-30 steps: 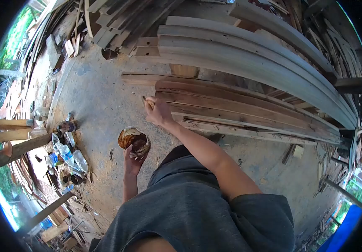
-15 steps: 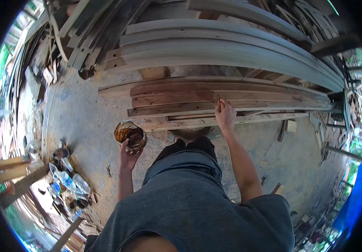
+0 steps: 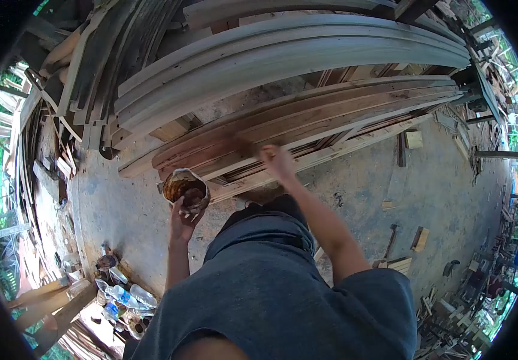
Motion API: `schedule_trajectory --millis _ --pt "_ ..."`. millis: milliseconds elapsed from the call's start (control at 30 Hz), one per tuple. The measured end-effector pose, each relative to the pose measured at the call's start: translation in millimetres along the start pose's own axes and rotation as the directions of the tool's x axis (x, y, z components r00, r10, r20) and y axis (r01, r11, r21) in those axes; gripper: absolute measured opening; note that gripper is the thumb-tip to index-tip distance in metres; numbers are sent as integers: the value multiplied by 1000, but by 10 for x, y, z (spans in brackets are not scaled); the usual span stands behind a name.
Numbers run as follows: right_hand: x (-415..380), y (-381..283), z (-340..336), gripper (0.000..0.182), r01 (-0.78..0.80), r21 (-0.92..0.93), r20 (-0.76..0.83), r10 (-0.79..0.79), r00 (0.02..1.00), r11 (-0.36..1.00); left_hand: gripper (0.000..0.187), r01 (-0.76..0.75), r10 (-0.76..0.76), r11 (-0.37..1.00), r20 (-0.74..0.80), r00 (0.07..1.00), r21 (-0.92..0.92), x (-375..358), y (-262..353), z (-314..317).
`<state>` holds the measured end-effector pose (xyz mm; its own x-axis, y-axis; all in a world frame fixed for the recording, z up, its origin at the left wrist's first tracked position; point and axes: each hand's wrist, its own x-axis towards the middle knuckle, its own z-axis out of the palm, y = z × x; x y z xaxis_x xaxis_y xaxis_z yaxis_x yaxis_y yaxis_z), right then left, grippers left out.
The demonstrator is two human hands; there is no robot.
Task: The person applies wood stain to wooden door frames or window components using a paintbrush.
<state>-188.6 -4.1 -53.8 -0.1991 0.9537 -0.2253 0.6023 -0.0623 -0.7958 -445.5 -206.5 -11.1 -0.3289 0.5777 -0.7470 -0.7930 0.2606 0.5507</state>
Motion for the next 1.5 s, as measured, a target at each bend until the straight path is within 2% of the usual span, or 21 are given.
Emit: schedule_trajectory --millis 67,167,233,267,333,400,467,500,567,700,767,800,867,900,967,1133,1200,1267,1333,1433,1500 --pt "204 453 -438 26 -126 20 -21 127 992 992 66 12 -12 1000 9 1000 11 -47 -109 180" --pt "269 525 -1002 23 -109 -96 -186 90 978 989 69 22 -23 999 4 1000 48 -118 -298 436" --pt "297 500 -1207 19 64 -503 -282 -234 930 862 75 32 -36 997 52 998 73 -128 -399 580" --pt "271 472 -1244 19 65 -502 -284 -235 930 862 77 23 -31 986 50 998 167 -111 -459 643" --pt "43 -2 -1276 16 274 -126 -181 -294 939 953 81 -11 -10 950 65 998 311 -86 -574 787" --pt "-195 -334 -1202 17 462 93 10 -465 885 882 82 -20 -1 925 54 999 381 -60 -668 938" --pt "-421 -647 -1164 19 548 122 238 -560 793 828 83 -33 9 893 55 998 450 -6 -738 1074" --pt "-503 -680 -1097 19 549 117 229 -560 796 828 85 -35 -2 886 79 997 462 17 -766 1126" --pt "-601 -684 -990 22 584 -51 432 -509 745 810 87 -43 -7 879 103 995 475 25 -795 1225" --pt "-528 -464 -984 21 615 -127 473 -497 727 778 88 -54 -9 864 124 992 500 -56 -785 1379" --pt "-431 -462 -1157 18 544 208 54 -565 824 813 88 -53 2 888 112 994 457 -29 -826 1324" --pt "-350 -428 -1233 18 545 209 56 -567 822 812 88 -54 4 889 111 994 455 -19 -831 1298" --pt "-183 -376 -1357 17 378 179 -156 -353 923 909 84 -11 -14 921 61 998 389 -25 -826 1190" --pt "-101 -308 -1330 17 377 181 -161 -351 922 908 84 -12 -14 919 64 998 393 -22 -834 1124" --pt "71 -33 -1126 15 333 50 14 -334 942 942 84 -5 9 935 -10 1000 354 -15 -843 1007" --pt "233 481 -760 17 361 -60 80 -356 931 931 82 28 0 950 -90 996 311 -156 -767 1038" --pt "382 840 -965 19 120 -12 -26 -121 992 993 81 15 12 955 -88 996 296 -161 -789 1067" --pt "583 1262 -1323 21 37 -95 -116 -48 992 995 81 6 20 961 -88 996 275 -154 -837 1080" --pt "734 1538 -1741 21 6 -231 -296 -77 952 973 80 -3 13 971 -43 999 238 -111 -901 1097" --pt "907 1721 -2273 21 -6 -245 -350 -82 933 969 81 35 -20 980 -80 997 195 -138 -946 1261" --pt "967 1642 -2493 29 -87 -533 -388 -151 909 842 80 16 -6 980 -49 999 198 -144 -987 1310"
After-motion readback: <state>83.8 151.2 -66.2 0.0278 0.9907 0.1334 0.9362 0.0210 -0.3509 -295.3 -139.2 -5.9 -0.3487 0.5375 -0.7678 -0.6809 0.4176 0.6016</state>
